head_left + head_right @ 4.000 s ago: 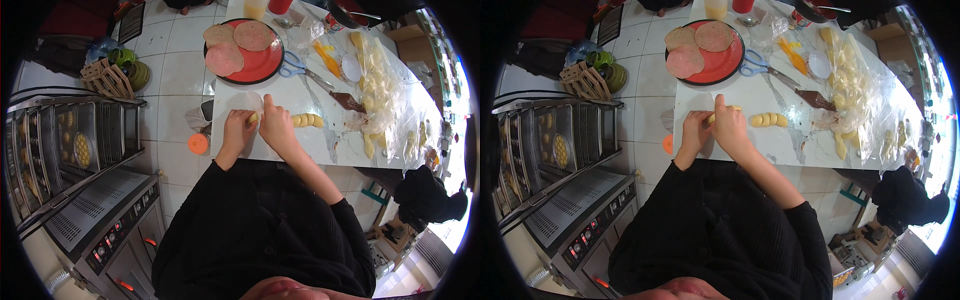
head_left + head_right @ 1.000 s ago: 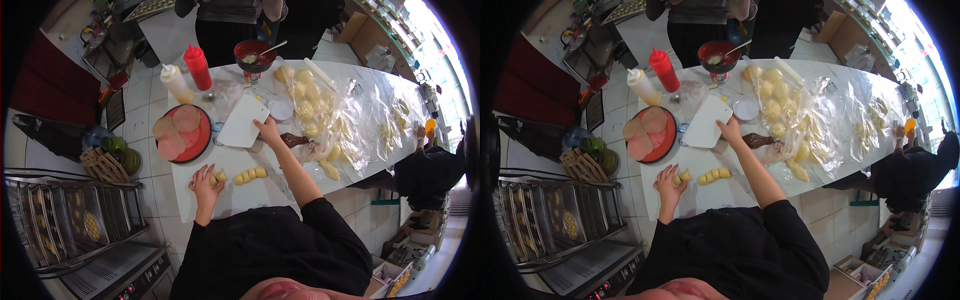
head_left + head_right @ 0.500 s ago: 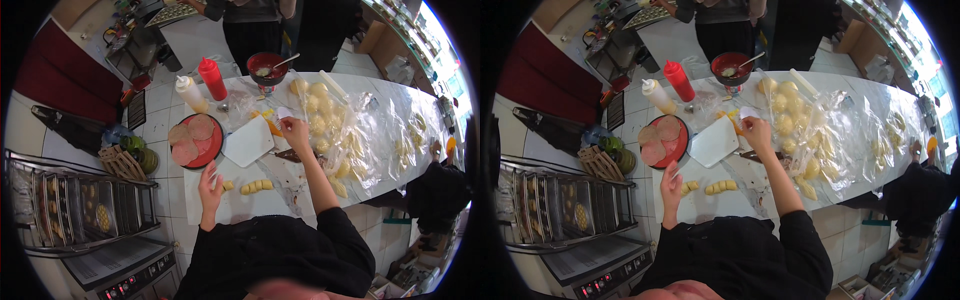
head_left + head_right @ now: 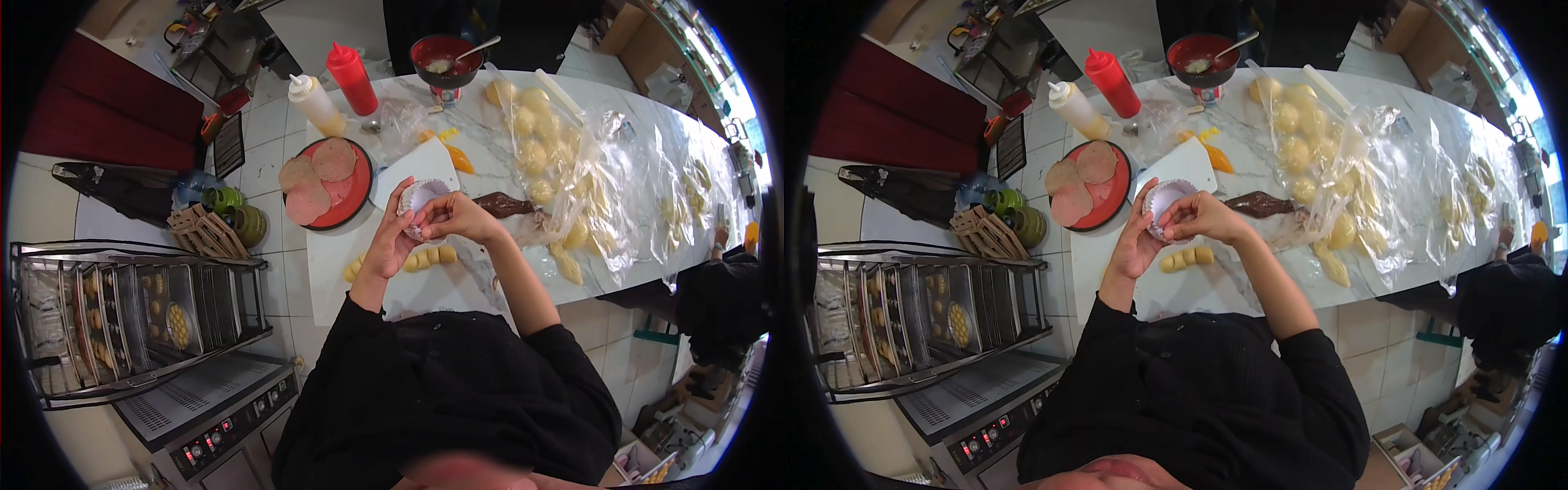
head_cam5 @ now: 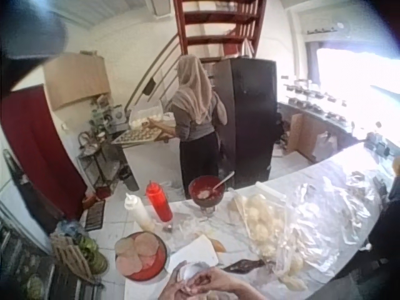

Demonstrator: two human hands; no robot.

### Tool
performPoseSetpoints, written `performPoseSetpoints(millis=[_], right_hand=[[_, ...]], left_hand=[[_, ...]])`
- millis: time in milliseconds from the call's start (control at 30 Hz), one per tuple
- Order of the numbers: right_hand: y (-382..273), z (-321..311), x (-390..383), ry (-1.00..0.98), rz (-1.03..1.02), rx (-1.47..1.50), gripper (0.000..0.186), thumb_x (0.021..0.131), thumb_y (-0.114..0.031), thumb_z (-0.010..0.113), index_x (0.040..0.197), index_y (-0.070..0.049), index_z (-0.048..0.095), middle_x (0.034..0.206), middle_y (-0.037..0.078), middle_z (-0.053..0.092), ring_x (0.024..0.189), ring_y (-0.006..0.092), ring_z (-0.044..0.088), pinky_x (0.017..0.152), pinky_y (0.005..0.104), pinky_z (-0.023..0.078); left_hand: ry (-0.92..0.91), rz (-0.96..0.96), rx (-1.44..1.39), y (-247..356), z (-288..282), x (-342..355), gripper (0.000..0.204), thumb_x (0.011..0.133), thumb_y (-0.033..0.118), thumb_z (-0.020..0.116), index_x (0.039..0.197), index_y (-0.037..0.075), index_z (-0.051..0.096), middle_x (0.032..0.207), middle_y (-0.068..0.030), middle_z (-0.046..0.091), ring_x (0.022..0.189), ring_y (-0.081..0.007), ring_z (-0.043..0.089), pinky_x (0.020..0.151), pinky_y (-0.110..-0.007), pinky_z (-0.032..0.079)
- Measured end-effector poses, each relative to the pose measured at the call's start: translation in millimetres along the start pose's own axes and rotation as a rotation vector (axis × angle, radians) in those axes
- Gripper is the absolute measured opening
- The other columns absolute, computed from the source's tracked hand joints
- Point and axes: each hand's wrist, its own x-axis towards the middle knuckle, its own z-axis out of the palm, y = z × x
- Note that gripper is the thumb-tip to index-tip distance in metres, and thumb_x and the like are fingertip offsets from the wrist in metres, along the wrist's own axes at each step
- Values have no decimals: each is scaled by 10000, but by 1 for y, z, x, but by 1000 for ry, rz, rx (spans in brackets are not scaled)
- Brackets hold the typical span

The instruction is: The person rolls dough by hand, places the pieces into paper cups, and then transfers the cups onto a metal tray before picking up a rolling pin and flattening more dough.

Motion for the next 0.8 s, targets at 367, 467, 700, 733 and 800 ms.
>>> performPoseSetpoints(millis=[367, 467, 700, 733, 800], right_hand=[[7, 1, -3, 18, 24, 7, 178, 721, -74, 723, 865, 7, 657, 773, 46, 651, 668, 98, 607, 625, 220, 487], [5, 3, -3, 24, 17, -11, 192, 713, -85, 733, 864, 3, 656, 763, 46, 649, 653, 93, 600, 596, 211, 477], [4, 8, -11, 40, 22, -67, 152, 749, -94, 704, 850, 6, 653, 721, 21, 619, 621, 65, 543, 555, 197, 440], [4, 8, -12, 74, 20, -76, 140, 762, -97, 689, 848, 6, 648, 715, 20, 613, 629, 62, 538, 556, 201, 439], [5, 16, -13, 182, -34, -183, 123, 781, -92, 663, 844, 11, 640, 716, 19, 607, 641, 51, 530, 555, 203, 440]], left_hand=[[-50, -36, 100, 1, -6, -4, 713, 793, 90, 594, 1390, 168, 211, 1279, -106, 392, 1137, -228, 467, 931, -378, 425], [-56, -61, 117, 3, -2, -4, 717, 788, 83, 591, 1392, 166, 213, 1279, -106, 392, 1134, -227, 469, 912, -386, 445], [-153, -71, 75, 3, -7, -7, 708, 801, 88, 602, 1390, 181, 219, 1249, -102, 418, 1043, -216, 531, 832, -348, 495], [-145, -83, 39, 3, -9, -7, 706, 802, 84, 598, 1390, 182, 218, 1258, -109, 415, 1053, -226, 529, 834, -371, 498], [-141, -92, 3, 2, -14, -4, 704, 802, 80, 594, 1389, 182, 218, 1266, -115, 411, 1063, -235, 528, 837, -393, 501]])
